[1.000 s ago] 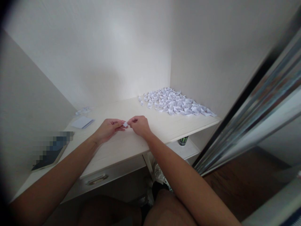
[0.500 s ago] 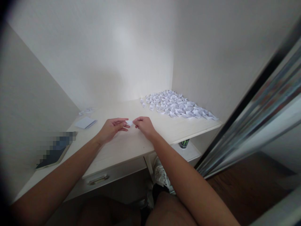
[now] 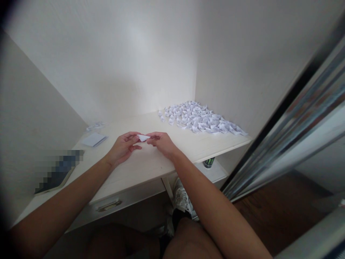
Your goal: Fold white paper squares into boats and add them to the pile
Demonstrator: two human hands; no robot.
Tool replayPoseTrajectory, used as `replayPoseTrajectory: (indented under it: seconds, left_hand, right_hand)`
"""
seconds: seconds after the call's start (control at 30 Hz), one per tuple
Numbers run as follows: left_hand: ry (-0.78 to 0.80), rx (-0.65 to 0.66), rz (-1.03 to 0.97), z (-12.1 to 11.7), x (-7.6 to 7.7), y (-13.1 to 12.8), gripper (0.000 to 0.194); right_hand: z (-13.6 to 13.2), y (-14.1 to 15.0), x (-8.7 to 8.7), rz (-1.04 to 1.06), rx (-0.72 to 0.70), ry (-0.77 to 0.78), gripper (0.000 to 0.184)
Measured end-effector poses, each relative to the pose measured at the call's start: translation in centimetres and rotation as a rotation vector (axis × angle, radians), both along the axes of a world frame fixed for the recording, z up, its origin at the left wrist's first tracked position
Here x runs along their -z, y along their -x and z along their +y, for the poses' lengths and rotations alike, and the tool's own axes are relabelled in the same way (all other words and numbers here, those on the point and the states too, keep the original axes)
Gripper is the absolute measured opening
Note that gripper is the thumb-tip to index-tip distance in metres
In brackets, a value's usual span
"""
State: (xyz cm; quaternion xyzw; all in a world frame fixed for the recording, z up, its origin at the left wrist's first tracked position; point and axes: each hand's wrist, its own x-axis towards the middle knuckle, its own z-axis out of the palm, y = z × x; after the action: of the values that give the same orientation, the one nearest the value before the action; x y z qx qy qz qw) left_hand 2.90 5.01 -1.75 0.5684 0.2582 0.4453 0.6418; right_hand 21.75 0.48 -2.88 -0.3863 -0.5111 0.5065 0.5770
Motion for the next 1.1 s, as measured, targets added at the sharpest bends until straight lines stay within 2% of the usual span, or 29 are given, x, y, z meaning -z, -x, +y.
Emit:
replayPoseTrajectory:
  seconds: [0.27,0.47,0.63,0.8,0.97,1.1]
  left_hand:
    - [0.152,-0.037,-0.060,-0.1,0.0,-0.5,0.034]
    - [0.190,0.015,-0.072,-0.3,-0.1,-0.7,0.029]
    - [0.184,0.065,-0.089,-0.4,-0.4,-0.7,0.032]
    - [0.176,0.037,-0.090,-0.4,-0.6,-0.7,0.033]
    - [0.150,0.017,-0.078,-0.5,-0.7,-0.7,0.034]
    - [0.165,0.052,-0.075,-0.4,-0.7,-0.6,0.033]
  right_hand:
    - [-0.2,0.1,-0.1,0.002,0.022,-0.007,0.024]
    - [-0.5,0.2,-0.6,0.067,0.014,0.062,0.025]
    - [-1.2,0.6,-1.2,0.210,-0.042,0.156,0.026]
    - [-1.5,0.9,-1.5,0.345,-0.119,0.240,0.023]
    - [-1.7,1.2,-1.8,0.462,-0.140,0.326,0.014]
    - [-1.9,1.3,-1.9,0.486,-0.141,0.365,0.011]
